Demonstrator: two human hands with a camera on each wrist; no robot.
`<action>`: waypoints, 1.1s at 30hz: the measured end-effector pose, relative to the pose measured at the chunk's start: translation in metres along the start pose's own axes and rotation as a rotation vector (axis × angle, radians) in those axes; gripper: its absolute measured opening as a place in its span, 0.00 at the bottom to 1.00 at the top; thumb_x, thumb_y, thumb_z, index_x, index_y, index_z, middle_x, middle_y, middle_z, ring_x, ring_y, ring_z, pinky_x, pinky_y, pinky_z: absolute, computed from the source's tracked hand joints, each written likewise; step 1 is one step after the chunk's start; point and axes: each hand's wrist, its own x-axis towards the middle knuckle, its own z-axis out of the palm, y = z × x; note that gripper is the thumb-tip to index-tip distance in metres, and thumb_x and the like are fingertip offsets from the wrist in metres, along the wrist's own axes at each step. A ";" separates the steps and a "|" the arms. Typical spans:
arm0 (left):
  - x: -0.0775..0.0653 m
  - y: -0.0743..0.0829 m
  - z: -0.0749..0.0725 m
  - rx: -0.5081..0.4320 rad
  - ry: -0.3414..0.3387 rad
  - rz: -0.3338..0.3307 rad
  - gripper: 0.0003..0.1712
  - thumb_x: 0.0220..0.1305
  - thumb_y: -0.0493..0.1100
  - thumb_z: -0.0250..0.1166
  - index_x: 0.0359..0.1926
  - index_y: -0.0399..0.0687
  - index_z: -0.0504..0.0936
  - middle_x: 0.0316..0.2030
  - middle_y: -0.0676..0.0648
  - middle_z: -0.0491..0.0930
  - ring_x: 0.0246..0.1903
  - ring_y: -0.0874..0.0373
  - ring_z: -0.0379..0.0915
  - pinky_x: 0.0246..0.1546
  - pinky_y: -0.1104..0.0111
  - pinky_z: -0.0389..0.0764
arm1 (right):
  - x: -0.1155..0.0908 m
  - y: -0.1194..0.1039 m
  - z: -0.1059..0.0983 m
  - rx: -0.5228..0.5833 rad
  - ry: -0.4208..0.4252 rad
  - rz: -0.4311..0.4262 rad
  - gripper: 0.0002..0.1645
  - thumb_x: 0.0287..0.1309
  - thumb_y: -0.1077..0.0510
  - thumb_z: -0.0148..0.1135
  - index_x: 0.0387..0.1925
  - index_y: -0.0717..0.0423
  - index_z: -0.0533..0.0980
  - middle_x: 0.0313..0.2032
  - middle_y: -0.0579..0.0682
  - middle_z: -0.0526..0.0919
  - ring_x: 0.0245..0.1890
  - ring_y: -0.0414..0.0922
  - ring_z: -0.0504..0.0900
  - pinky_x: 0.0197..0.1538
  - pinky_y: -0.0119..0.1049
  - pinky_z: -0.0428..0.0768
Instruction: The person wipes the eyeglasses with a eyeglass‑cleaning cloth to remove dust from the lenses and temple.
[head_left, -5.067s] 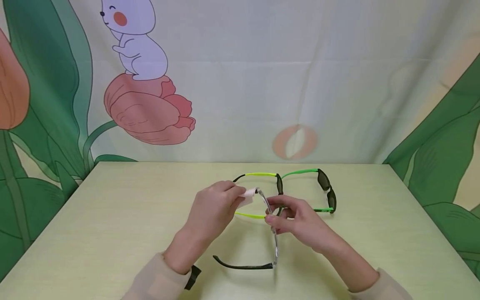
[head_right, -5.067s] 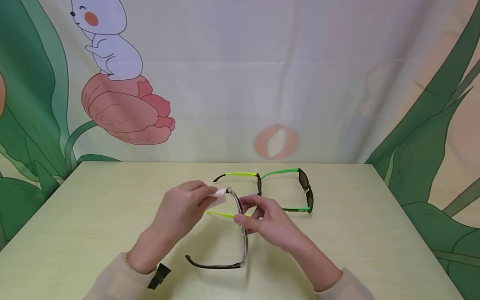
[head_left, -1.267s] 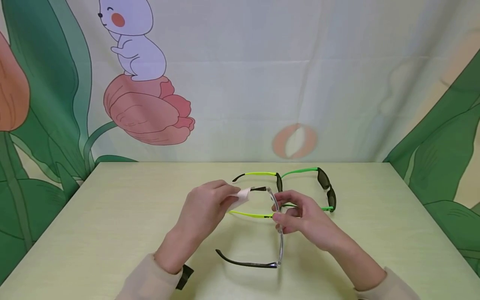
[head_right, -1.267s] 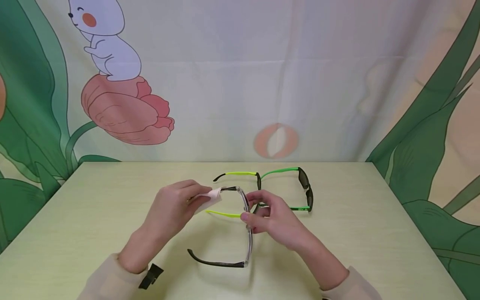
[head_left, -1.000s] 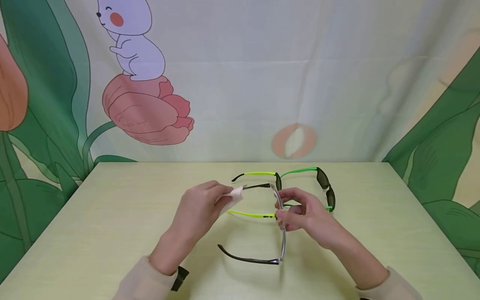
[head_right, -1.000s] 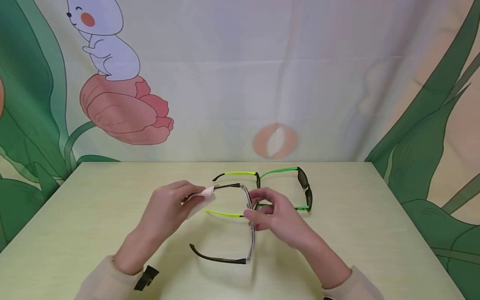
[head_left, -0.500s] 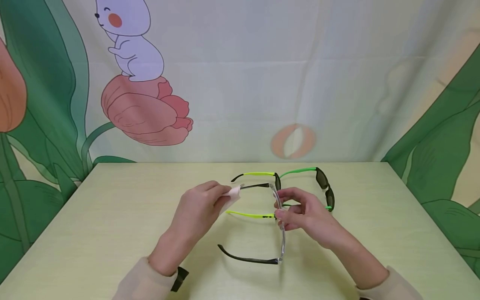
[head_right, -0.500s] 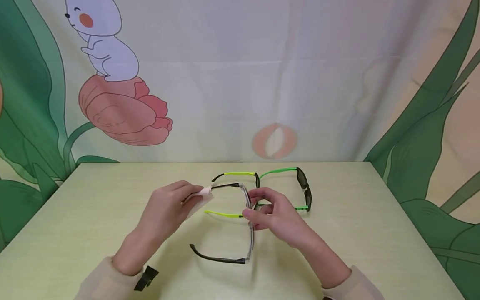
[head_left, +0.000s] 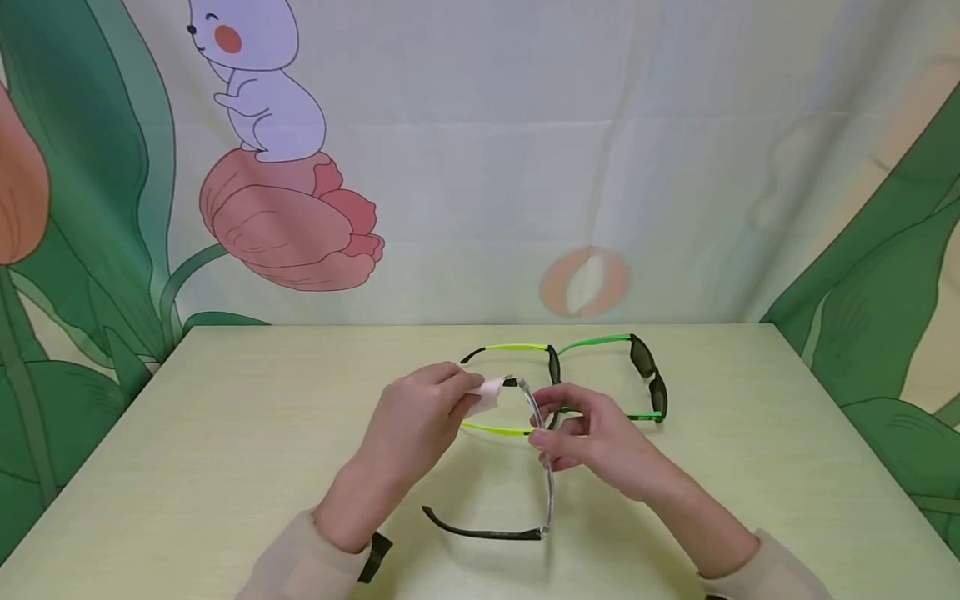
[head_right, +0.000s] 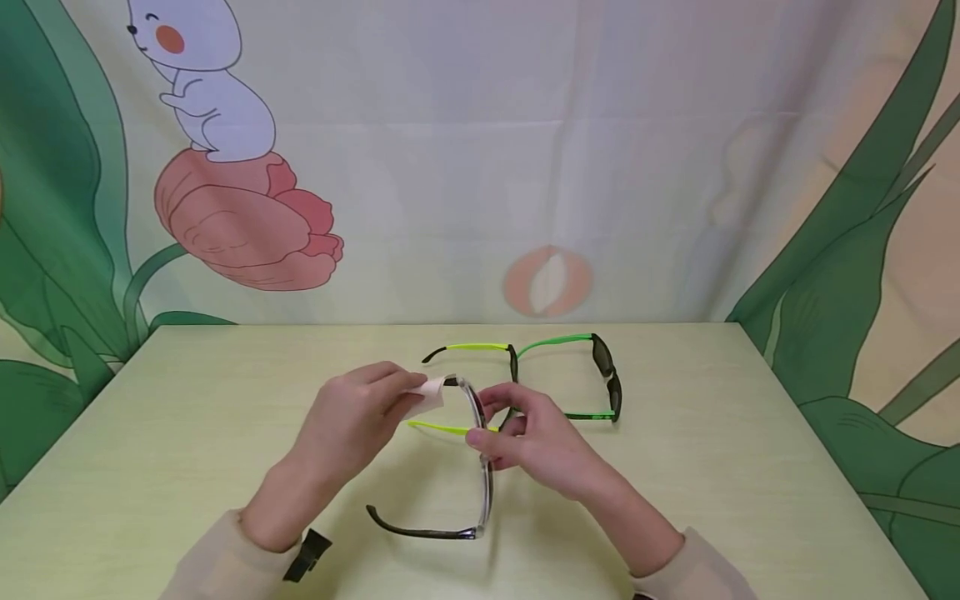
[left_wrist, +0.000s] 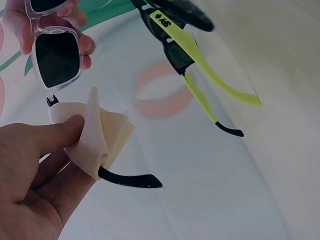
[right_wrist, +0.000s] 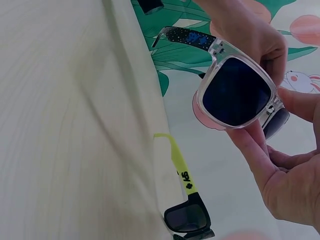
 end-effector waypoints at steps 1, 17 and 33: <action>0.000 0.001 0.001 -0.004 0.006 0.006 0.13 0.51 0.31 0.81 0.39 0.40 0.90 0.34 0.48 0.86 0.32 0.53 0.84 0.34 0.62 0.87 | 0.000 0.000 0.001 0.004 -0.004 0.003 0.29 0.65 0.61 0.68 0.62 0.69 0.69 0.51 0.65 0.75 0.33 0.48 0.85 0.43 0.47 0.87; -0.002 -0.001 -0.003 -0.038 0.003 0.003 0.14 0.50 0.32 0.81 0.40 0.43 0.90 0.34 0.50 0.86 0.33 0.55 0.84 0.35 0.64 0.86 | 0.008 0.000 0.008 -0.009 -0.042 0.021 0.28 0.65 0.59 0.68 0.61 0.68 0.70 0.50 0.60 0.77 0.35 0.54 0.86 0.44 0.49 0.87; -0.028 -0.035 -0.015 -0.073 -0.079 -0.190 0.12 0.54 0.30 0.78 0.41 0.41 0.89 0.34 0.49 0.86 0.33 0.55 0.84 0.35 0.63 0.85 | 0.017 -0.002 -0.003 0.060 -0.013 0.055 0.31 0.66 0.59 0.65 0.62 0.73 0.66 0.52 0.64 0.74 0.34 0.48 0.84 0.46 0.51 0.87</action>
